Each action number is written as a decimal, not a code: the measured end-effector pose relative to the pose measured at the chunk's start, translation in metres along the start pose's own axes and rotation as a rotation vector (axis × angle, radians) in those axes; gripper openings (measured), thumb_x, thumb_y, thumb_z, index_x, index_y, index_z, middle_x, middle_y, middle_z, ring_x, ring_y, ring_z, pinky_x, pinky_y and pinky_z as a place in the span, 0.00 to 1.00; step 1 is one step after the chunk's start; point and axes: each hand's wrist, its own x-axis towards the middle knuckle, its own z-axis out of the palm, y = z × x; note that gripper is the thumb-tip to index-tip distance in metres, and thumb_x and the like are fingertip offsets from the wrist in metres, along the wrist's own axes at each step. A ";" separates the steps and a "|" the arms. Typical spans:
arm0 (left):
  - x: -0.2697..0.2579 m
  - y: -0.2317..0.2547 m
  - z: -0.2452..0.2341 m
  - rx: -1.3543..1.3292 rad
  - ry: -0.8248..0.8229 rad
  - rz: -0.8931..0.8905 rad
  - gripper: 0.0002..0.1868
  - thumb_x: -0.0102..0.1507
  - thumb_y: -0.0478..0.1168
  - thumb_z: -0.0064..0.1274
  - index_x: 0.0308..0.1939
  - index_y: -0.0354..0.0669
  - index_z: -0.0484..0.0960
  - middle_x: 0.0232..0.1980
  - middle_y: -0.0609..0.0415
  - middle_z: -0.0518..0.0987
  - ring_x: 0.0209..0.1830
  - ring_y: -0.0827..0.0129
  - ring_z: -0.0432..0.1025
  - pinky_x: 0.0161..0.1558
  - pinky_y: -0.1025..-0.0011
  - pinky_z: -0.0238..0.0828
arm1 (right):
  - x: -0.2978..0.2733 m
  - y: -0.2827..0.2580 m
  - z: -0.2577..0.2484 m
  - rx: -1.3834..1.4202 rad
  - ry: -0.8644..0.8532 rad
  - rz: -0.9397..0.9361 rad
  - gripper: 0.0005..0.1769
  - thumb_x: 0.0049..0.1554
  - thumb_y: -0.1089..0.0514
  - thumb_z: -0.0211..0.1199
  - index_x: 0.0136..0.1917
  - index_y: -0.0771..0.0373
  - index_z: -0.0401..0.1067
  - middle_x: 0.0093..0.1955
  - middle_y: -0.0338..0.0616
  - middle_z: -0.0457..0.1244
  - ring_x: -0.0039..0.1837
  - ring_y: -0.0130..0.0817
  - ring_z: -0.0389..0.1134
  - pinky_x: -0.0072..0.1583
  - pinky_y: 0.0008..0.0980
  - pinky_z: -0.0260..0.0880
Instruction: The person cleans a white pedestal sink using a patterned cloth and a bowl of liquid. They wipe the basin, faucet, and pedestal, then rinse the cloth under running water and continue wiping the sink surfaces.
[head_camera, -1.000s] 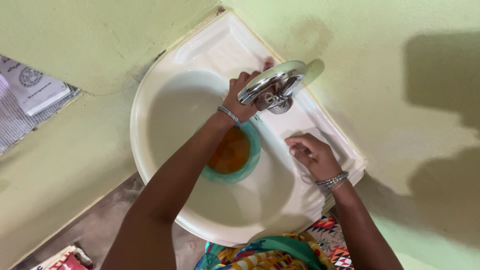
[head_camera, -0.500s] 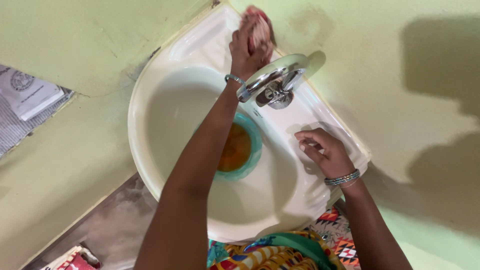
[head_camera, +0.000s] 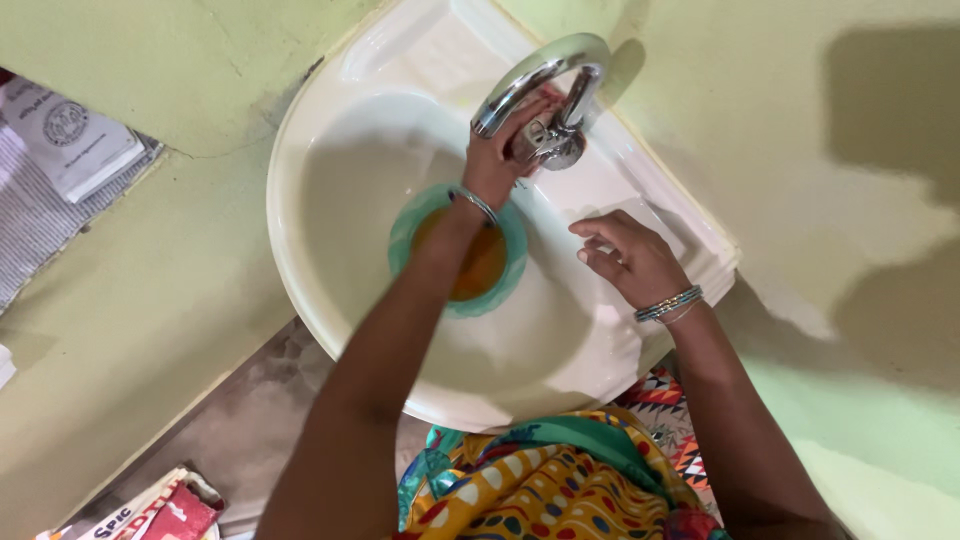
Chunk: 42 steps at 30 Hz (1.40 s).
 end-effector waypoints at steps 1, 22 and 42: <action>-0.005 0.003 0.011 -0.005 0.093 -0.006 0.37 0.56 0.26 0.56 0.70 0.55 0.78 0.44 0.41 0.72 0.39 0.59 0.66 0.48 0.59 0.73 | -0.003 0.001 -0.001 0.007 0.007 0.008 0.18 0.59 0.57 0.64 0.62 0.58 0.73 0.57 0.44 0.66 0.56 0.36 0.73 0.54 0.35 0.75; -0.112 0.011 0.077 -0.167 0.308 0.345 0.21 0.62 0.28 0.57 0.58 0.48 0.86 0.41 0.55 0.70 0.39 0.72 0.67 0.45 0.74 0.68 | -0.033 -0.025 -0.054 -0.159 0.517 -0.096 0.18 0.54 0.71 0.65 0.57 0.61 0.80 0.51 0.48 0.69 0.47 0.37 0.69 0.49 0.33 0.70; -0.074 0.126 0.042 1.013 0.496 0.855 0.34 0.71 0.36 0.49 0.79 0.67 0.60 0.80 0.55 0.63 0.86 0.58 0.49 0.78 0.46 0.47 | 0.156 0.018 0.004 0.693 0.669 -0.526 0.25 0.73 0.54 0.54 0.78 0.67 0.59 0.74 0.45 0.62 0.73 0.30 0.66 0.73 0.30 0.70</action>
